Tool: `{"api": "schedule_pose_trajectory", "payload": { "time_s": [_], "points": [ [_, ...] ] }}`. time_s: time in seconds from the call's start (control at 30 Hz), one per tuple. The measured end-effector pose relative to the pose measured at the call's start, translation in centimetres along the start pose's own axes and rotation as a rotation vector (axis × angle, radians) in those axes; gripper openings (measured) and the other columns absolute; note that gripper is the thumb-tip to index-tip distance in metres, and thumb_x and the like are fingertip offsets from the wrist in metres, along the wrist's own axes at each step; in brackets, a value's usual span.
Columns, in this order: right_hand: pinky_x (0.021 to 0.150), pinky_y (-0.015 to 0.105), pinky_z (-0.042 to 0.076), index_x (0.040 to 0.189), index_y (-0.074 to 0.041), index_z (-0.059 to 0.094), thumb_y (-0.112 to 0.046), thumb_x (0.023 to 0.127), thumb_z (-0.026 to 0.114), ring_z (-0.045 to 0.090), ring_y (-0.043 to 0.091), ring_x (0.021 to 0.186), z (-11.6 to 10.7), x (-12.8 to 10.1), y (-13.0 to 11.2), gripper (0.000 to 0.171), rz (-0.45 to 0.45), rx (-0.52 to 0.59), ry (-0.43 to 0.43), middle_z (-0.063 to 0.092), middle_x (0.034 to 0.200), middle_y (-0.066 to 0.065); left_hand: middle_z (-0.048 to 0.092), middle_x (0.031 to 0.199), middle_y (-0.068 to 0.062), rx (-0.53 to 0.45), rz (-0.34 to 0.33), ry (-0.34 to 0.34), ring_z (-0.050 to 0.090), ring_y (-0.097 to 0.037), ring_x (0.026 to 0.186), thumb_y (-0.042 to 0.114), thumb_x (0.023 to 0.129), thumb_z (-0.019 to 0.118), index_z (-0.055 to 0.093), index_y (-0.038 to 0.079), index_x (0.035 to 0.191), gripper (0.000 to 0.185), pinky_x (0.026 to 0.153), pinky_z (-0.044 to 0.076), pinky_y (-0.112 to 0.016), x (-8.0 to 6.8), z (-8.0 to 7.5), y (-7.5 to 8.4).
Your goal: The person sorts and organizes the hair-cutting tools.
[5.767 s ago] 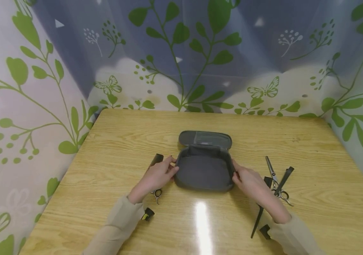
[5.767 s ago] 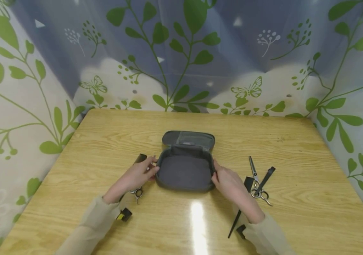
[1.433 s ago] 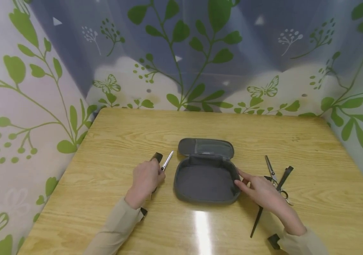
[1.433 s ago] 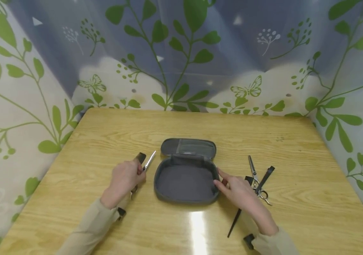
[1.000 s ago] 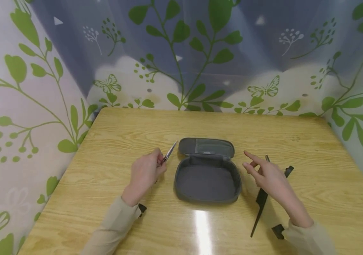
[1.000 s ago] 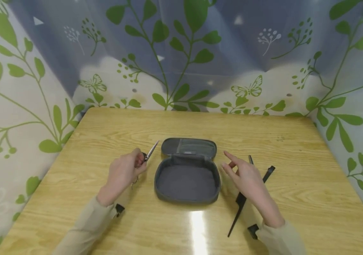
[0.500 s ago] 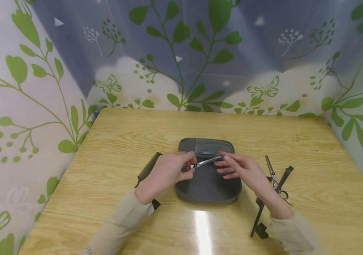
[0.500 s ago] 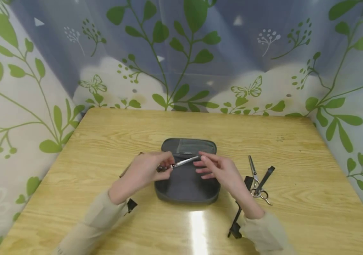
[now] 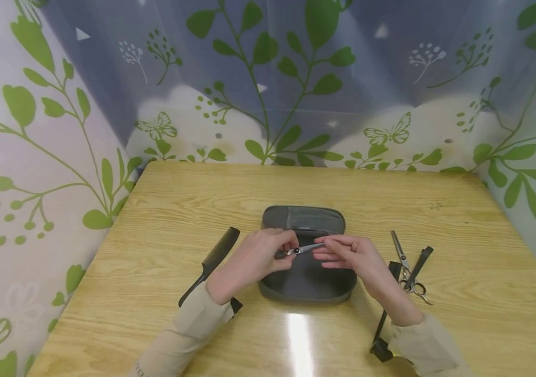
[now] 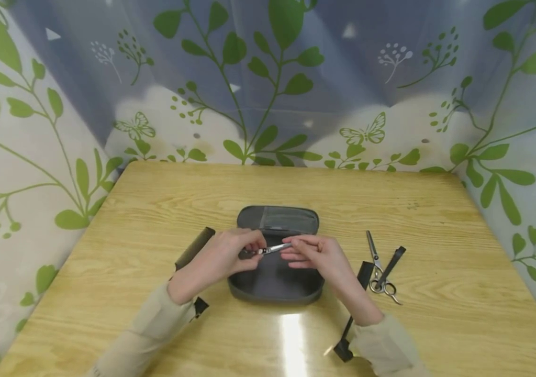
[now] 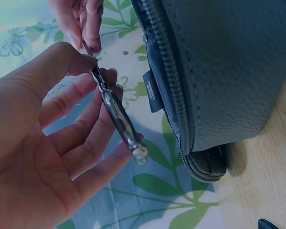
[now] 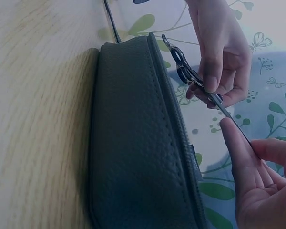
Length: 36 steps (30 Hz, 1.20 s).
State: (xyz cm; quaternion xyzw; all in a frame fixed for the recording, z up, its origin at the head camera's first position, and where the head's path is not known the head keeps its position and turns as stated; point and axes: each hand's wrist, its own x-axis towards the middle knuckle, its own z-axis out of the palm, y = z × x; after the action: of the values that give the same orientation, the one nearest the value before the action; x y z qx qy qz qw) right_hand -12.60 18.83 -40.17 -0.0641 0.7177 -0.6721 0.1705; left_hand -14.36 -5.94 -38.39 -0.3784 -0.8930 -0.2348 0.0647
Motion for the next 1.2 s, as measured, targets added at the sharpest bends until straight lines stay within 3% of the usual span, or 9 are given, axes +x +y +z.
{"api": "schedule_pose_trajectory", "payload": {
  "time_s": [0.23, 0.37, 0.5, 0.67, 0.77, 0.9, 1.0, 1.2],
  "points": [
    [0.089, 0.037, 0.058, 0.134, 0.011, 0.058, -0.029, 0.106, 0.057, 0.073, 0.017, 0.102, -0.2, -0.2, 0.0, 0.049, -0.017, -0.011, 0.041, 0.073, 0.117, 0.018, 0.070, 0.095, 0.006, -0.114, -0.068, -0.056, 0.065, -0.008, 0.085, 0.019, 0.096, 0.071, 0.072, 0.016, 0.105, 0.009, 0.070, 0.052, -0.024, 0.2, -0.2, -0.4],
    [0.089, 0.033, 0.058, 0.135, 0.009, 0.058, -0.031, 0.105, 0.057, 0.073, 0.016, 0.103, -0.7, -0.2, -0.2, 0.050, -0.036, -0.008, 0.080, 0.073, 0.118, 0.014, 0.071, 0.106, 0.002, -0.212, -0.133, -0.004, 0.067, -0.014, 0.095, 0.021, 0.099, 0.068, 0.073, 0.014, 0.113, 0.016, 0.081, 0.055, -0.032, 0.2, -0.7, -1.1],
    [0.090, 0.029, 0.057, 0.138, 0.011, 0.053, -0.031, 0.106, 0.055, 0.072, 0.011, 0.103, -1.4, 0.0, -0.7, 0.054, -0.075, -0.004, 0.109, 0.074, 0.116, 0.007, 0.067, 0.124, -0.010, -0.269, -0.282, 0.091, 0.065, -0.027, 0.108, 0.023, 0.101, 0.065, 0.068, 0.008, 0.126, 0.029, 0.089, 0.055, -0.042, 0.1, -1.2, -2.0],
    [0.092, 0.029, 0.056, 0.141, 0.009, 0.052, -0.033, 0.105, 0.057, 0.072, 0.013, 0.106, -1.8, 0.1, -1.5, 0.056, -0.094, 0.037, 0.148, 0.075, 0.115, 0.003, 0.066, 0.128, -0.015, -0.428, -0.479, 0.103, 0.069, -0.029, 0.109, 0.025, 0.106, 0.057, 0.057, 0.005, 0.140, 0.040, 0.089, 0.057, -0.042, 0.2, -1.5, -3.0],
    [0.093, 0.031, 0.055, 0.141, 0.008, 0.053, -0.033, 0.104, 0.059, 0.072, 0.014, 0.107, -1.8, 0.3, -1.7, 0.055, -0.101, 0.072, 0.164, 0.076, 0.113, 0.002, 0.068, 0.123, -0.019, -0.644, -0.505, 0.072, 0.073, -0.029, 0.097, 0.023, 0.108, 0.052, 0.055, 0.001, 0.141, 0.039, 0.084, 0.060, -0.043, 0.2, -1.4, -3.5],
    [0.092, 0.034, 0.056, 0.140, 0.010, 0.052, -0.029, 0.104, 0.059, 0.073, 0.015, 0.105, -1.7, 0.6, -1.5, 0.054, -0.117, 0.090, 0.158, 0.076, 0.112, 0.003, 0.067, 0.119, -0.027, -0.959, -0.543, 0.019, 0.075, -0.027, 0.091, 0.013, 0.109, 0.048, 0.050, -0.006, 0.142, 0.039, 0.087, 0.059, -0.047, 0.3, -1.3, -3.8],
    [0.090, 0.034, 0.057, 0.140, 0.010, 0.053, -0.029, 0.105, 0.058, 0.073, 0.016, 0.103, -1.6, 0.8, -1.1, 0.052, -0.120, 0.053, 0.142, 0.074, 0.117, 0.011, 0.067, 0.117, -0.029, -1.031, -0.569, 0.024, 0.075, -0.025, 0.091, 0.008, 0.108, 0.049, 0.050, -0.009, 0.142, 0.038, 0.088, 0.058, -0.045, 0.3, -1.3, -3.9],
    [0.086, 0.036, 0.059, 0.138, 0.006, 0.058, -0.031, 0.106, 0.056, 0.074, 0.017, 0.101, -1.6, 1.2, -0.6, 0.049, -0.117, -0.044, 0.097, 0.066, 0.128, 0.025, 0.067, 0.116, -0.031, -1.051, -0.578, 0.070, 0.075, -0.023, 0.092, 0.002, 0.104, 0.053, 0.051, -0.007, 0.143, 0.040, 0.088, 0.059, -0.039, 0.2, -1.4, -4.3]
  ]
}}
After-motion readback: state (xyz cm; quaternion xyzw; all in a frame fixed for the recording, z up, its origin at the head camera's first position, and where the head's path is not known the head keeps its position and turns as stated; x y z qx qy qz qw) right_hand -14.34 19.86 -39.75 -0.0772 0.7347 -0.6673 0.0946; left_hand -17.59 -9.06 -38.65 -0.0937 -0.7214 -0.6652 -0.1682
